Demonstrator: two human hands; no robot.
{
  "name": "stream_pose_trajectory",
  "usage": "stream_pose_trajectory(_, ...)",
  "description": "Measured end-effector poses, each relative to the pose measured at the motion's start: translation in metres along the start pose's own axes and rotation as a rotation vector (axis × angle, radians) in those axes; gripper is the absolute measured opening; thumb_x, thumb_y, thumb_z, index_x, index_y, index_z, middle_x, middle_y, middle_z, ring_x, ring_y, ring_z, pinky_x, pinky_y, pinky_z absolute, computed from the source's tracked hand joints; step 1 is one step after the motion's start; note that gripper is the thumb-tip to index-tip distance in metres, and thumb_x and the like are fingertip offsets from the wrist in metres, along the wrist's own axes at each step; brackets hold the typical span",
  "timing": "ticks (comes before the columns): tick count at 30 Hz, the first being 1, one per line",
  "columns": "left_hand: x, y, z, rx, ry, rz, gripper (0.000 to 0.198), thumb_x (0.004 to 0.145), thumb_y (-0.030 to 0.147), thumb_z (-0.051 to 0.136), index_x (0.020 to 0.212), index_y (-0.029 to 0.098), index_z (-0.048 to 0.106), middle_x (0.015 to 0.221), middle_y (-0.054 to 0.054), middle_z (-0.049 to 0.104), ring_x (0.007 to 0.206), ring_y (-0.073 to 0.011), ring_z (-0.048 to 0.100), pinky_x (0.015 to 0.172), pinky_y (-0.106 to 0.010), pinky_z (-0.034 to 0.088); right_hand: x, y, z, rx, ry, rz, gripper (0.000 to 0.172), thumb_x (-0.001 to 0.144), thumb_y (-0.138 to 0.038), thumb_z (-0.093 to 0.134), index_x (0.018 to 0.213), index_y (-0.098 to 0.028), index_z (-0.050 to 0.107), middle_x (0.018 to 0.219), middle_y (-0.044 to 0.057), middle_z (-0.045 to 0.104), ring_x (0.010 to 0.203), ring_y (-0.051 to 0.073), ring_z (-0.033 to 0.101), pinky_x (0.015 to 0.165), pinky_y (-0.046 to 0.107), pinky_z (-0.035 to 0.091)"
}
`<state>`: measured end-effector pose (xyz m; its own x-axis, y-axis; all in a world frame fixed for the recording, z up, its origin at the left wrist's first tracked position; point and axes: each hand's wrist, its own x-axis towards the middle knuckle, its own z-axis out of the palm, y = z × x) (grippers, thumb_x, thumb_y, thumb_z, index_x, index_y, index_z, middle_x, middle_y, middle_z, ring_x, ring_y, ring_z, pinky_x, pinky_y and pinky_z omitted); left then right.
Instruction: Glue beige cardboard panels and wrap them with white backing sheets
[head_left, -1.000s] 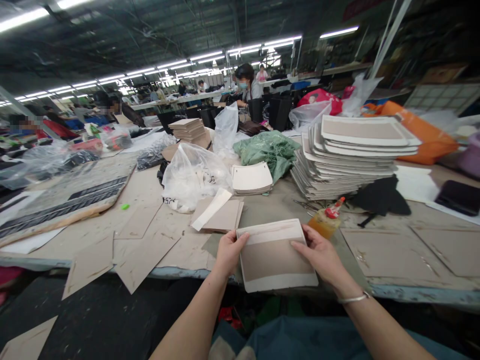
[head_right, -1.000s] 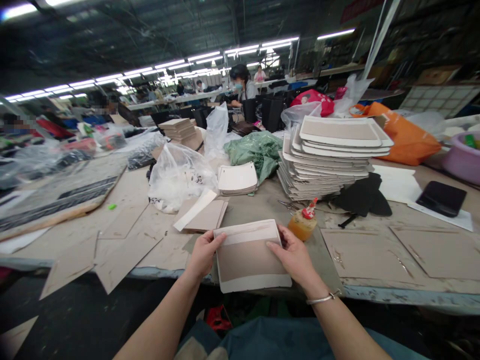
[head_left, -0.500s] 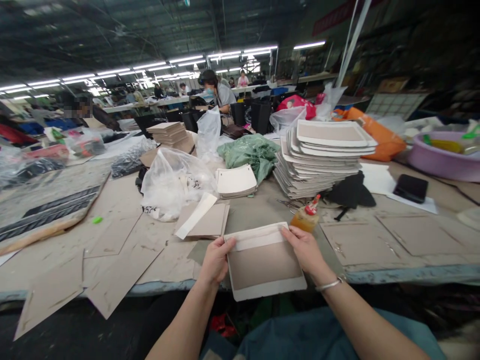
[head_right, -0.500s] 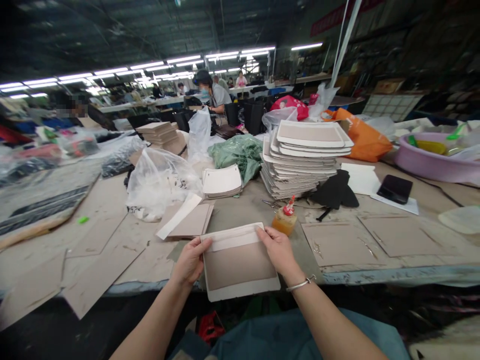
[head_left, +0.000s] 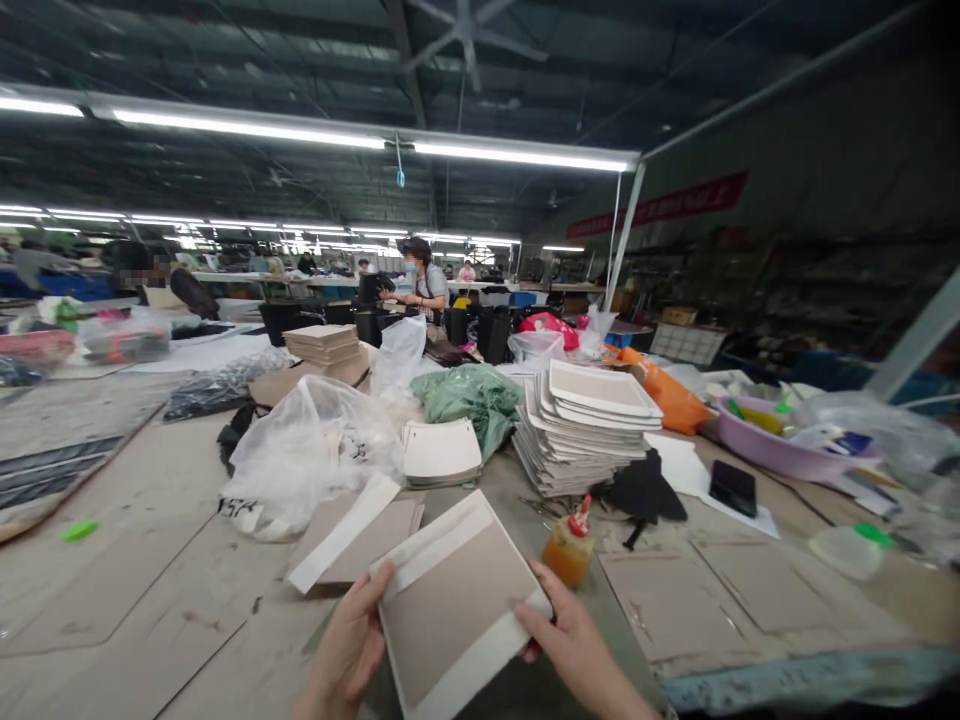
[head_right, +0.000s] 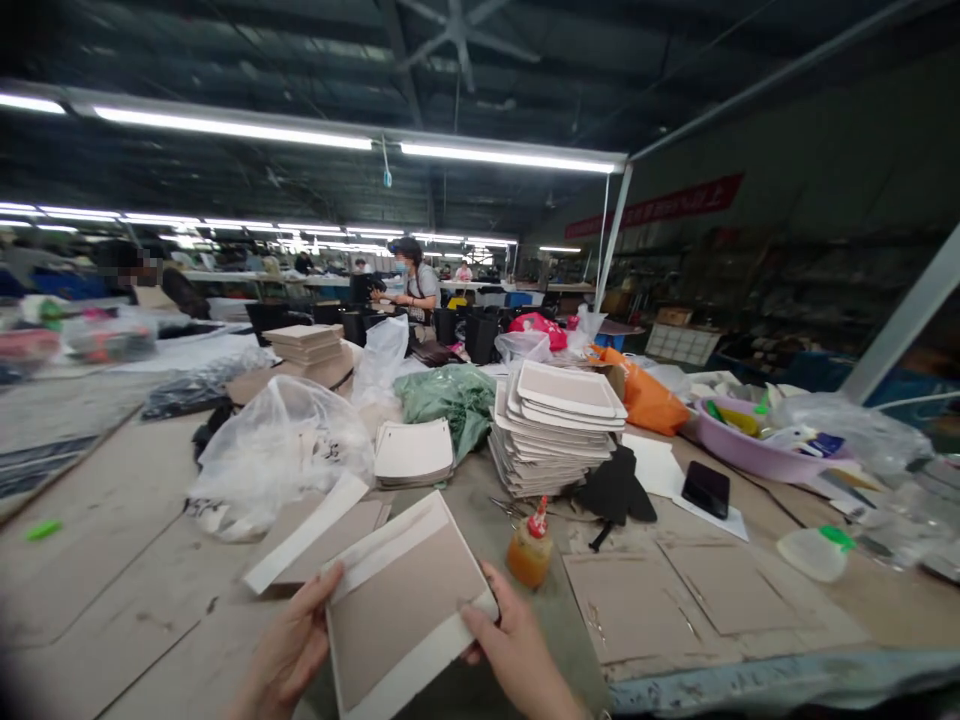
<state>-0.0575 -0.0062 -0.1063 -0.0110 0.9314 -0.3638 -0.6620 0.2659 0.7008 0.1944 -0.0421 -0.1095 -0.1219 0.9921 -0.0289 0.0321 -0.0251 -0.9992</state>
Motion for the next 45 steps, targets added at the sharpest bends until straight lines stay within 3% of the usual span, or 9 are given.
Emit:
stream_pose_trajectory(7, -0.016, 0.009, -0.001, -0.231, -0.581, -0.088, 0.069, 0.072, 0.052, 0.066, 0.129, 0.018, 0.047, 0.131, -0.014, 0.049, 0.118, -0.0319, 0.048, 0.096, -0.044, 0.043, 0.008, -0.058, -0.025, 0.271, 0.288, -0.100, 0.052, 0.072, -0.038, 0.072, 0.117, -0.022, 0.050, 0.083, -0.001, 0.060, 0.058, 0.009, 0.051, 0.044, 0.016, 0.046)
stream_pose_trajectory(14, 0.001, 0.005, -0.006, -0.123, -0.317, -0.174, 0.032, 0.085, 0.035, 0.055, 0.107, 0.013, 0.062, 0.107, -0.012, 0.063, 0.094, -0.0190, 0.061, 0.083, -0.030, 0.047, 0.077, -0.154, -0.127, 0.282, 0.614, -0.307, 0.039, 0.059, -0.019, 0.076, 0.093, -0.021, 0.056, 0.096, -0.001, 0.060, 0.071, 0.007, 0.057, 0.054, 0.012, 0.051)
stream_pose_trajectory(17, 0.003, 0.002, -0.005, -0.115, -0.302, -0.166, 0.029, 0.084, 0.034, 0.057, 0.103, 0.013, 0.063, 0.103, -0.011, 0.064, 0.090, -0.0176, 0.062, 0.080, -0.029, 0.047, 0.108, -0.179, -0.163, -0.132, 0.709, -0.238, 0.024, 0.074, -0.028, 0.064, 0.095, -0.021, 0.054, 0.101, 0.004, 0.060, 0.082, 0.013, 0.059, 0.066, 0.024, 0.054)
stream_pose_trajectory(20, 0.001, 0.000, -0.003, -0.063, -0.273, -0.168, 0.027, 0.082, 0.033, 0.059, 0.099, 0.013, 0.064, 0.100, -0.011, 0.065, 0.087, -0.0171, 0.063, 0.077, -0.027, 0.048, 0.115, -0.190, -0.175, -0.614, 0.826, -0.143, 0.039, 0.075, -0.044, 0.063, 0.102, -0.017, 0.055, 0.118, 0.017, 0.052, 0.111, 0.034, 0.047, 0.085, 0.049, 0.046)
stream_pose_trajectory(23, -0.001, 0.000, -0.001, -0.018, -0.199, -0.136, 0.025, 0.078, 0.031, 0.063, 0.094, 0.012, 0.064, 0.094, -0.010, 0.066, 0.082, -0.0165, 0.063, 0.072, -0.025, 0.048, 0.106, -0.186, -0.157, -1.139, 0.906, -0.402, 0.057, 0.078, -0.048, 0.058, 0.120, -0.010, 0.050, 0.131, 0.023, 0.038, 0.125, 0.043, 0.027, 0.100, 0.058, 0.025)
stream_pose_trajectory(26, -0.001, 0.001, 0.002, -0.066, -0.118, -0.077, 0.022, 0.077, 0.030, 0.065, 0.089, 0.012, 0.064, 0.089, -0.009, 0.067, 0.077, -0.0150, 0.063, 0.070, -0.024, 0.047, 0.101, -0.164, -0.111, -1.381, 0.693, -0.694, 0.055, 0.088, -0.046, 0.041, 0.131, -0.010, 0.043, 0.125, 0.020, 0.046, 0.120, 0.035, 0.038, 0.101, 0.047, 0.031)
stream_pose_trajectory(31, 0.001, 0.006, 0.001, -0.188, -0.026, -0.027, 0.019, 0.076, 0.028, 0.065, 0.086, 0.011, 0.064, 0.081, -0.007, 0.066, 0.072, -0.0126, 0.062, 0.067, -0.022, 0.046, 0.132, -0.096, -0.013, -1.412, 0.114, -0.725, 0.052, 0.088, -0.037, 0.043, 0.135, -0.015, 0.038, 0.123, 0.014, 0.050, 0.111, 0.027, 0.046, 0.095, 0.038, 0.039)
stream_pose_trajectory(34, 0.003, 0.011, -0.002, -0.247, 0.040, 0.014, 0.018, 0.074, 0.027, 0.066, 0.082, 0.011, 0.064, 0.078, -0.005, 0.065, 0.069, -0.0117, 0.061, 0.065, -0.022, 0.046, 0.168, -0.058, 0.023, -1.492, -0.005, -0.668, 0.056, 0.085, -0.033, 0.048, 0.136, -0.014, 0.037, 0.126, 0.014, 0.048, 0.113, 0.028, 0.043, 0.095, 0.039, 0.038)
stream_pose_trajectory(45, 0.004, 0.017, 0.004, -0.209, -0.010, 0.023, 0.027, 0.064, 0.030, 0.074, 0.078, 0.010, 0.063, 0.076, -0.006, 0.065, 0.067, -0.0109, 0.059, 0.062, -0.021, 0.042, 0.258, -0.016, 0.021, -1.745, -0.129, -0.532, 0.052, 0.081, -0.027, 0.057, 0.130, -0.017, 0.046, 0.114, 0.013, 0.059, 0.107, 0.032, 0.044, 0.095, 0.061, 0.023)
